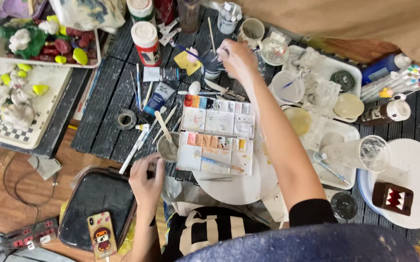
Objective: The person paints a small clay figure using a brush and a palette of mixed paints. They repeatedly dip the brush into the palette, apply paint to the figure, and rotate it to cover different sides.
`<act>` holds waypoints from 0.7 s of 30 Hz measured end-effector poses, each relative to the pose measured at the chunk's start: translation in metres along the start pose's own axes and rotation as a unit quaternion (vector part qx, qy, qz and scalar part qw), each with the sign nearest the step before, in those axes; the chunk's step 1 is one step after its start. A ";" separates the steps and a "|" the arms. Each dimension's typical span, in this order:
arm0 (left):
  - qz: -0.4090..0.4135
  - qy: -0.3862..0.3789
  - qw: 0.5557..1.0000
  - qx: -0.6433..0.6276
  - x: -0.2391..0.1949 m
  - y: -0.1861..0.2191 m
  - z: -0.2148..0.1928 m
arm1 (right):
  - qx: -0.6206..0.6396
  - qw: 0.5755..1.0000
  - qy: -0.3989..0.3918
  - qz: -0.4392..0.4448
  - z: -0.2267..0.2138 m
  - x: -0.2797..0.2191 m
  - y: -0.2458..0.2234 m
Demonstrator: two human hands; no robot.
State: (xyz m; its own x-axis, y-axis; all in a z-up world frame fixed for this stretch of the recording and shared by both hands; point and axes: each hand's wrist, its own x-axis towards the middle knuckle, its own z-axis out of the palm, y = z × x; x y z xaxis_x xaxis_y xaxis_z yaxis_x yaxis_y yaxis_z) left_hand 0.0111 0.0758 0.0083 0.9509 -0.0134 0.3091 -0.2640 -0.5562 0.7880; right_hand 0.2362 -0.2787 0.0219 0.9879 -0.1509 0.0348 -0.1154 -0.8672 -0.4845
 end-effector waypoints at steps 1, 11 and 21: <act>0.020 -0.004 1.000 0.005 0.003 -0.001 0.002 | -0.014 1.000 -0.019 0.011 -0.007 -0.002 -0.004; 0.070 -0.044 0.996 0.035 0.003 0.006 0.016 | -0.040 0.963 0.056 -0.262 -0.057 -0.126 -0.045; 0.074 -0.060 0.994 0.048 -0.001 0.021 0.022 | -0.146 0.939 -0.223 -0.217 -0.007 -0.251 -0.056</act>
State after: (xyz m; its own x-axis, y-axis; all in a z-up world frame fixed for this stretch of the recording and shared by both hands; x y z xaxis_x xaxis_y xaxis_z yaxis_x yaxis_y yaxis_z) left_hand 0.0079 0.0454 0.0128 0.9171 -0.1970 0.3465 -0.3906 -0.6172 0.6830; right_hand -0.0057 -0.1960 0.0467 0.8857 0.4048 -0.2275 0.3499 -0.9039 -0.2461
